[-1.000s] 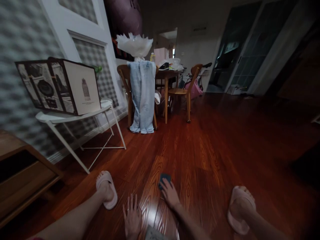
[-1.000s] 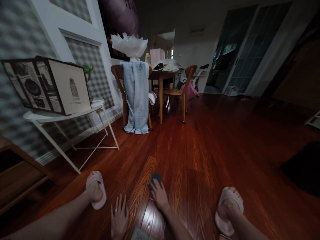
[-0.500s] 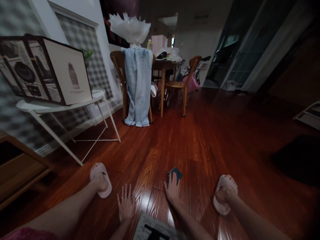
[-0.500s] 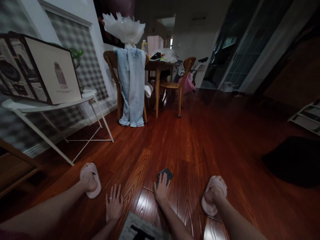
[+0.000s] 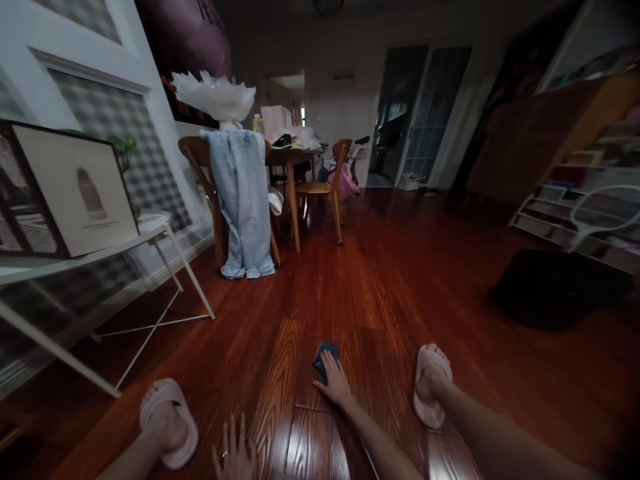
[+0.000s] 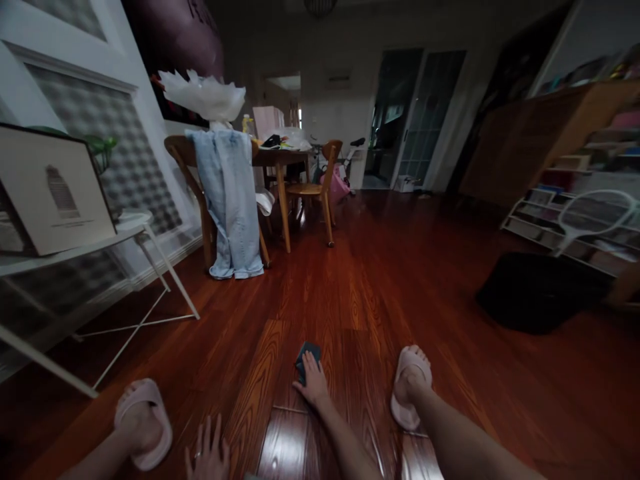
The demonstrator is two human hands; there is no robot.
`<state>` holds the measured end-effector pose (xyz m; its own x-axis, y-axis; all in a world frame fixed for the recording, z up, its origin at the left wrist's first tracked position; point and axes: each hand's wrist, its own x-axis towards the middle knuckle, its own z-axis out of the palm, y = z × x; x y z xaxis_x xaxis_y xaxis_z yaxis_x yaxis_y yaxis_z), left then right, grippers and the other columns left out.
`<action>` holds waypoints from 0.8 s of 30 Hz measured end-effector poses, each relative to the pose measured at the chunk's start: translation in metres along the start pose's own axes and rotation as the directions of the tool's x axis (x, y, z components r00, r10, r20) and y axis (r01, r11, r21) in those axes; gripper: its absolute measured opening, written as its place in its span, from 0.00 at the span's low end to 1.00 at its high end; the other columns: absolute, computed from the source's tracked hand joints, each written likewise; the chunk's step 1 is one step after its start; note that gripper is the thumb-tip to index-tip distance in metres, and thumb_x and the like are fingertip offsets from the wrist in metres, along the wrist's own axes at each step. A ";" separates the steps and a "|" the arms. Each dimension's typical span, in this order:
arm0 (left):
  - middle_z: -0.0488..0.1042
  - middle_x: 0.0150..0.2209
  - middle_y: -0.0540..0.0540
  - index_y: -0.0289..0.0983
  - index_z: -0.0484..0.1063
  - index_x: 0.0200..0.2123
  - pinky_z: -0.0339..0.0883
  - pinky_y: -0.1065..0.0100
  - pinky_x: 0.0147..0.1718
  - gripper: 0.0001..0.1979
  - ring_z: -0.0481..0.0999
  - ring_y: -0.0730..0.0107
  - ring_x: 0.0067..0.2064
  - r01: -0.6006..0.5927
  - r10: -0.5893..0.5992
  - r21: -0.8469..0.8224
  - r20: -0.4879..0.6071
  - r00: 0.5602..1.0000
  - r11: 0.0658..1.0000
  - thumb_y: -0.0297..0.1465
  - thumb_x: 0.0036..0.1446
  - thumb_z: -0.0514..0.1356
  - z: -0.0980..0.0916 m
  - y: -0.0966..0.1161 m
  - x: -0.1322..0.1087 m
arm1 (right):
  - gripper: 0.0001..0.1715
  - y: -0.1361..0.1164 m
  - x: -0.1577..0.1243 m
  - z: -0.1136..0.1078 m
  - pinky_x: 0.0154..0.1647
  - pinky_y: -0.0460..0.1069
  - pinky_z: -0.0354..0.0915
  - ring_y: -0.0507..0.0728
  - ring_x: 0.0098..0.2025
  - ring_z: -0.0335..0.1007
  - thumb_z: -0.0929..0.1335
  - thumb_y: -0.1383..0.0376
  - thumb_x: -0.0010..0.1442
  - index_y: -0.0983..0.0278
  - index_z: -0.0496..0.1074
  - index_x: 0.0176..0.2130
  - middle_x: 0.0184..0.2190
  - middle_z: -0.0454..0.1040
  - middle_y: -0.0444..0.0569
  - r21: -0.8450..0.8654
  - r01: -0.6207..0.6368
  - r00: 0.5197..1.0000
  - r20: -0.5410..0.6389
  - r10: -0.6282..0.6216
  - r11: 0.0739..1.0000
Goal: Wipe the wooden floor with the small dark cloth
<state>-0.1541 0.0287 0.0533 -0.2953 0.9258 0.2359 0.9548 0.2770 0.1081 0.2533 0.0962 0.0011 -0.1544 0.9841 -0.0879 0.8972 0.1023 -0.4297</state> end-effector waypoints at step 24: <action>0.79 0.49 0.37 0.43 0.75 0.49 0.67 0.35 0.52 0.25 0.70 0.35 0.61 -0.149 0.149 -0.002 0.010 0.989 0.989 0.38 0.47 0.54 0.025 -0.090 0.067 | 0.41 -0.012 -0.019 0.017 0.71 0.57 0.56 0.56 0.69 0.58 0.55 0.81 0.58 0.60 0.66 0.66 0.67 0.64 0.50 0.058 -0.011 0.985 -0.170 0.021 0.998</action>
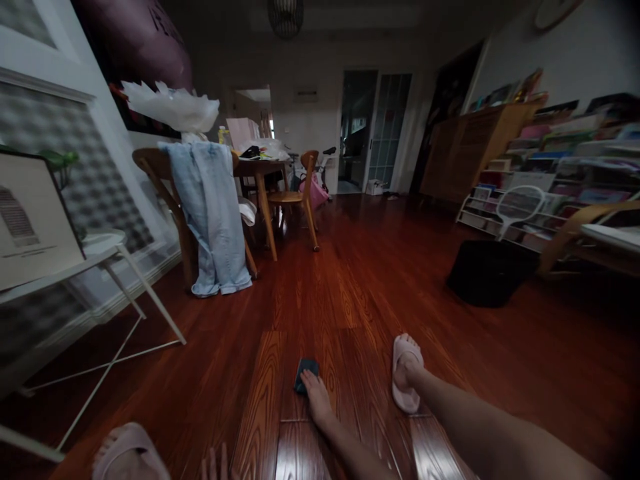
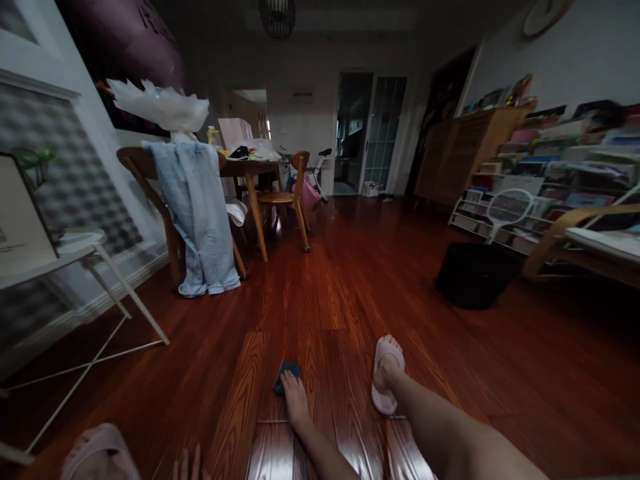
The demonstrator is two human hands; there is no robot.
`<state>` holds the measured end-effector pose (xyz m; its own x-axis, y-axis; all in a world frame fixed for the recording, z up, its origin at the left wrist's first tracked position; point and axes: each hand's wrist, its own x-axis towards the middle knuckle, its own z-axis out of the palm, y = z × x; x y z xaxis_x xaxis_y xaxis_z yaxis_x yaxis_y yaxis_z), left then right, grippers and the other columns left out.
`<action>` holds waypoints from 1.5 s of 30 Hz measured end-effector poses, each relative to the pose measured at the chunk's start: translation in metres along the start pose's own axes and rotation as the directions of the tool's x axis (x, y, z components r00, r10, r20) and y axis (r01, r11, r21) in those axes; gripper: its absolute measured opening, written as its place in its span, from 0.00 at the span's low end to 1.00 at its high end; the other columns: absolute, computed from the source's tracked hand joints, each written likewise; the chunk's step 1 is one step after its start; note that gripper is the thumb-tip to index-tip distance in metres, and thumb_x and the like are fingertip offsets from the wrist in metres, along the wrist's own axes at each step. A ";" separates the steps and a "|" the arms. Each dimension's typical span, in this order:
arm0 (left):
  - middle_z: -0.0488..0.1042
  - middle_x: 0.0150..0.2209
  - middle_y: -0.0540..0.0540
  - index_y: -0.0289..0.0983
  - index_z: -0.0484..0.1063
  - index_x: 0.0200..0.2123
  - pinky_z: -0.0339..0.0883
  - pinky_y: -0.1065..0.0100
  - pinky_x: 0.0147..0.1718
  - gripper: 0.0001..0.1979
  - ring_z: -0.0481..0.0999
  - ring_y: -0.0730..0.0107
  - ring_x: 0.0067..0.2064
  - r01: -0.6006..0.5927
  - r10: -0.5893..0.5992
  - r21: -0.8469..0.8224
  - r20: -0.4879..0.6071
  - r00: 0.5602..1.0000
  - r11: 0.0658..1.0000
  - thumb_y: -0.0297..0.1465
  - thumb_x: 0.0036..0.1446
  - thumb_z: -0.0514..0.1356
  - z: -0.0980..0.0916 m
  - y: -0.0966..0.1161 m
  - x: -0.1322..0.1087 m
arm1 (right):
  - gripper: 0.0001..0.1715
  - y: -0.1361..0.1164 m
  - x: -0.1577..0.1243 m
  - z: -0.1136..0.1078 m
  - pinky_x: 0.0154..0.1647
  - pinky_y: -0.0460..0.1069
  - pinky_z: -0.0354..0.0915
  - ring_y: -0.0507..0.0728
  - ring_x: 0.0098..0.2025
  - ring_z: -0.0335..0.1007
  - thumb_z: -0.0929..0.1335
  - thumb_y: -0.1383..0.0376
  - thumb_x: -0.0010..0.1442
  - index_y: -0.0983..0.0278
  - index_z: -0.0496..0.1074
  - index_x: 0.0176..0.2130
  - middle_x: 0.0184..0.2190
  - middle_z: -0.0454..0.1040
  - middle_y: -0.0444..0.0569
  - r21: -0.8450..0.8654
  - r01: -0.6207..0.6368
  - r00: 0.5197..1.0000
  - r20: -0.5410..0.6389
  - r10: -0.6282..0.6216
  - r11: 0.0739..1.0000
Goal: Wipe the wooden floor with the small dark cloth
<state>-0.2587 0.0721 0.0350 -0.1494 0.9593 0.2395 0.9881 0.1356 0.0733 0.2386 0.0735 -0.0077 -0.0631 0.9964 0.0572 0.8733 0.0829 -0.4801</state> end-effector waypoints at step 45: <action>0.55 0.72 0.45 0.45 0.54 0.69 0.44 0.43 0.71 0.31 0.55 0.58 0.72 0.201 -0.201 -0.011 0.028 0.979 0.980 0.31 0.62 0.46 0.050 0.204 -0.155 | 0.34 0.009 0.010 0.017 0.72 0.62 0.46 0.61 0.73 0.49 0.57 0.63 0.65 0.62 0.64 0.67 0.70 0.59 0.54 -0.204 0.263 0.965 0.080 -0.252 0.943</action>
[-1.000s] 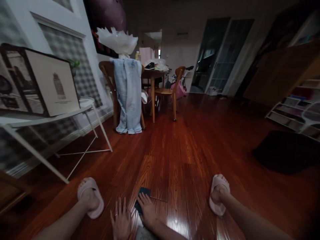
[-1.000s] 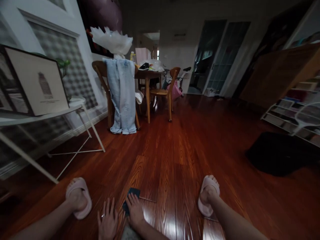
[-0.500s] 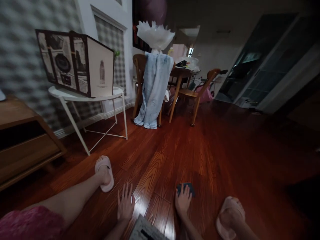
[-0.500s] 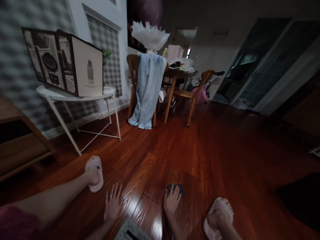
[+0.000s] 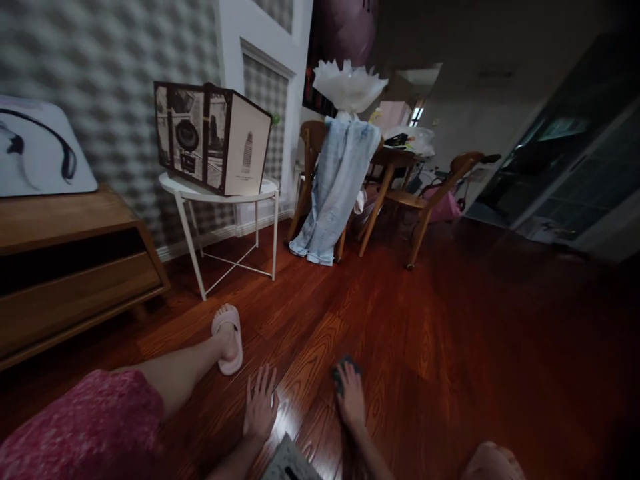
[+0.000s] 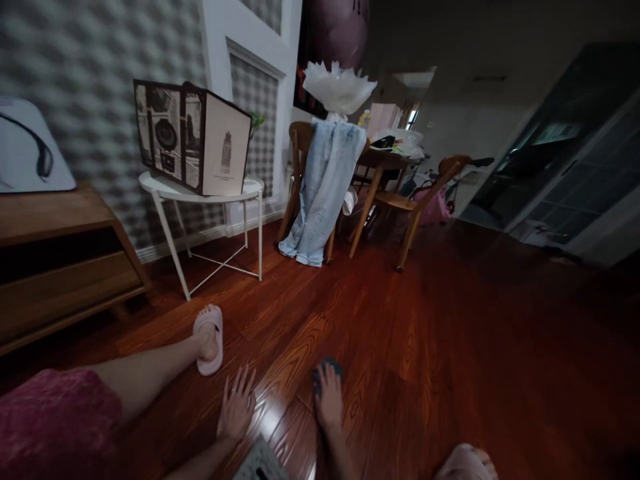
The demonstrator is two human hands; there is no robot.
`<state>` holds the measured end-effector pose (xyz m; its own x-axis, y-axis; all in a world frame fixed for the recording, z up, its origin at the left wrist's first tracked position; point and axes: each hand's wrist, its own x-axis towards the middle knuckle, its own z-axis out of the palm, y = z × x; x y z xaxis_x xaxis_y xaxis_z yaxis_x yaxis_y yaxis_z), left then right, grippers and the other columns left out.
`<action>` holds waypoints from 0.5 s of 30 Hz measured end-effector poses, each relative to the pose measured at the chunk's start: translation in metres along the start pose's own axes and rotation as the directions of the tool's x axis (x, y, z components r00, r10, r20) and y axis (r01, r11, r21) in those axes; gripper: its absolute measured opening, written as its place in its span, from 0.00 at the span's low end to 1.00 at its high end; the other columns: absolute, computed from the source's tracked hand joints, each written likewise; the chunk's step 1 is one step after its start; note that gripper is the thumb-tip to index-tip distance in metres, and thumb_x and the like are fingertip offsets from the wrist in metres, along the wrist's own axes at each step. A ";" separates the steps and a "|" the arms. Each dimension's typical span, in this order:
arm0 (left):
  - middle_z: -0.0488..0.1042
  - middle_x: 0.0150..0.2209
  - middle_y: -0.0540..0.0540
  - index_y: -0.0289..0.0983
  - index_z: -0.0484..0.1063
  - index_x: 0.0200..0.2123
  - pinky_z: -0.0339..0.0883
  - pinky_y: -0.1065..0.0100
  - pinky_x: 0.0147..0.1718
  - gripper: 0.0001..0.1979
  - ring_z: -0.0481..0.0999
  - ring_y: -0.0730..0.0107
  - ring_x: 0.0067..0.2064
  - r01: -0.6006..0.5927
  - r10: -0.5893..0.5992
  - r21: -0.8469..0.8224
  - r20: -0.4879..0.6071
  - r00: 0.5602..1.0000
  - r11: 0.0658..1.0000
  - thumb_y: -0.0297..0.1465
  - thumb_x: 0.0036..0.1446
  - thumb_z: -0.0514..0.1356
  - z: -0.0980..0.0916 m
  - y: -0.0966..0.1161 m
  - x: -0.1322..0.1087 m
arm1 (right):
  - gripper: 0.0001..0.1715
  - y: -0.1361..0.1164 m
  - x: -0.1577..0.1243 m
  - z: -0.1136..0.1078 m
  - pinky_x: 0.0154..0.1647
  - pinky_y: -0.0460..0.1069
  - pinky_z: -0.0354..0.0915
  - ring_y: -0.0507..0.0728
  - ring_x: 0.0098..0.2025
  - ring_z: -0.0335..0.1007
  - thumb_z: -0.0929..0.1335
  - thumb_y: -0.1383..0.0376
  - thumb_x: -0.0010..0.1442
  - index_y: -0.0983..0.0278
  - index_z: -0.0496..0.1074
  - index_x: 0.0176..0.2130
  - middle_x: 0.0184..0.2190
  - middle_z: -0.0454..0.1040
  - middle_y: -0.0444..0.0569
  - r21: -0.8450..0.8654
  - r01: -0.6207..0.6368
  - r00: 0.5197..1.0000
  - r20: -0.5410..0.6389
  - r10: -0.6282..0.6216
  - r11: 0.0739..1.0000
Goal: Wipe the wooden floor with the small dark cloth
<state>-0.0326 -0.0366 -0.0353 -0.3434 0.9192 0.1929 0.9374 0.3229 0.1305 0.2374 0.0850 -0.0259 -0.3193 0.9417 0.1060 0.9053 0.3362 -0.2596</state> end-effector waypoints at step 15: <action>0.55 0.72 0.45 0.44 0.53 0.69 0.41 0.43 0.71 0.32 0.53 0.58 0.73 -0.002 0.002 -0.025 0.029 1.000 1.000 0.29 0.62 0.46 -0.006 0.001 -0.001 | 0.35 -0.021 -0.036 0.019 0.70 0.68 0.47 0.66 0.72 0.51 0.54 0.55 0.68 0.67 0.67 0.65 0.69 0.60 0.62 0.039 -0.211 0.964 -0.158 0.214 0.977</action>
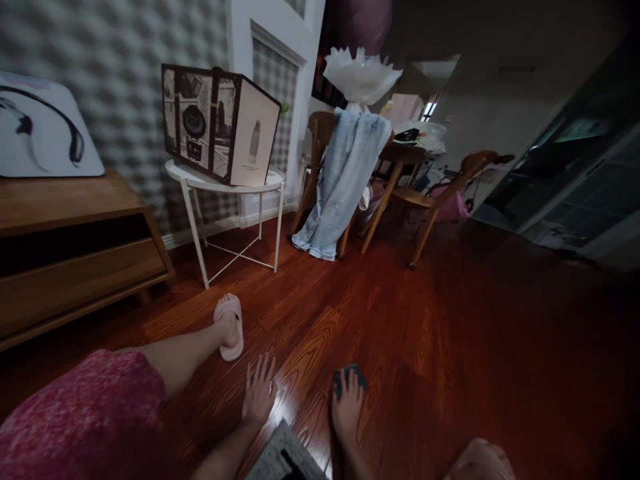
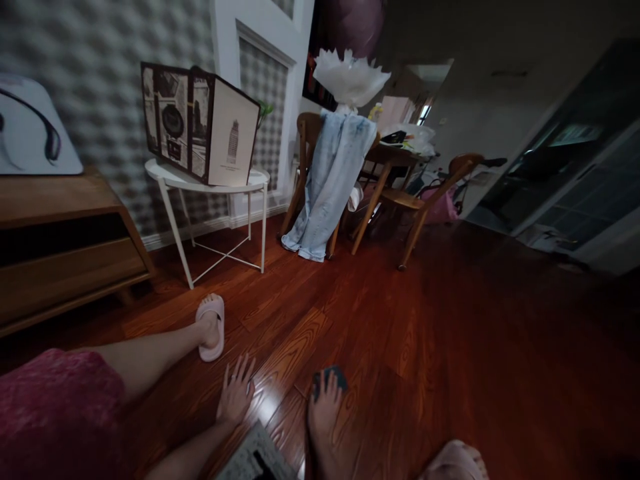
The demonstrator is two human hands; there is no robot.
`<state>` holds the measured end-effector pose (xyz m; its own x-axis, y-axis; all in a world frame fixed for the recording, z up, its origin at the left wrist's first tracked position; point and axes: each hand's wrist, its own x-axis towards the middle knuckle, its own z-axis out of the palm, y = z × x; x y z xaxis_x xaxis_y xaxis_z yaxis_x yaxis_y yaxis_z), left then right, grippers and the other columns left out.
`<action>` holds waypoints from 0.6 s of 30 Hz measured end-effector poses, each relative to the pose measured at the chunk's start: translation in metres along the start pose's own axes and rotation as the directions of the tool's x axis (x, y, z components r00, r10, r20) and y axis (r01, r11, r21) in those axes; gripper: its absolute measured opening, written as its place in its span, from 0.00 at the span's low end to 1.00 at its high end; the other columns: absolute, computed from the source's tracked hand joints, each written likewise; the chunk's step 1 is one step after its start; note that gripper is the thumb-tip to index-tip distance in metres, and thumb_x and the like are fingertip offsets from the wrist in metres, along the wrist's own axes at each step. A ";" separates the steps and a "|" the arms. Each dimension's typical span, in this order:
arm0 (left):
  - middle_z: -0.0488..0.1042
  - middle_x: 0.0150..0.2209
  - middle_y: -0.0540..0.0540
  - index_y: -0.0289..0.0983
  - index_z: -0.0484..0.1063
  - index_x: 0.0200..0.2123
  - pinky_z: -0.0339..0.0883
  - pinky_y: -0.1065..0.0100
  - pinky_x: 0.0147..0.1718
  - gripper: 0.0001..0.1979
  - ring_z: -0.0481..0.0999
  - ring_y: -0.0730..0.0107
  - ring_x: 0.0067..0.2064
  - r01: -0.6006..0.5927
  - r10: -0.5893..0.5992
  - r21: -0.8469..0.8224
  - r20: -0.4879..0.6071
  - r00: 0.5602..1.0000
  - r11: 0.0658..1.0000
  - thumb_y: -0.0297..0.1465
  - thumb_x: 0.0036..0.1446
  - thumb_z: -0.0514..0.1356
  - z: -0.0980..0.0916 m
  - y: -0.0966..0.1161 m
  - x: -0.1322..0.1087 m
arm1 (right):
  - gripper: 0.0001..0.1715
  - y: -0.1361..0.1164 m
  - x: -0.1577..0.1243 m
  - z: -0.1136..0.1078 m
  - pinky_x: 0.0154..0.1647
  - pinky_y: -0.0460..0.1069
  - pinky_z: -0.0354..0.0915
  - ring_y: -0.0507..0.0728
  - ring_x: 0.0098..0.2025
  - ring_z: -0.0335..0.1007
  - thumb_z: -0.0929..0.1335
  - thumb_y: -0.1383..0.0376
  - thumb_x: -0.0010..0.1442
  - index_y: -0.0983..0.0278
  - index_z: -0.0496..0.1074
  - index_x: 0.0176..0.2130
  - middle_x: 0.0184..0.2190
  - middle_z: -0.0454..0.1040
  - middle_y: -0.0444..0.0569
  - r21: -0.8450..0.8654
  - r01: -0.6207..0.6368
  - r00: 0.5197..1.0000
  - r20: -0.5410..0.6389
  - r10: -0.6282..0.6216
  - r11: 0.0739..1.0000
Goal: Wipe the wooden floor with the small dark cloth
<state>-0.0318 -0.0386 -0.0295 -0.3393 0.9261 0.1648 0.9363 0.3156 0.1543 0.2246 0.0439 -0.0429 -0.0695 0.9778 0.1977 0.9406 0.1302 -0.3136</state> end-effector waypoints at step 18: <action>0.53 0.73 0.47 0.47 0.53 0.69 0.40 0.42 0.72 0.31 0.52 0.57 0.73 0.003 -0.004 -0.017 -0.053 0.999 1.000 0.30 0.62 0.46 0.012 -0.002 0.000 | 0.42 0.155 0.015 -0.043 0.65 0.71 0.54 0.69 0.71 0.52 0.55 0.64 0.57 0.69 0.60 0.69 0.66 0.63 0.67 -0.143 -0.356 0.920 -0.225 0.320 0.924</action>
<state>-0.0325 -0.0369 -0.0417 -0.3476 0.9126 0.2151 0.9335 0.3153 0.1709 0.3837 0.0720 -0.0489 0.3116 0.9046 0.2909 0.9410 -0.2511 -0.2270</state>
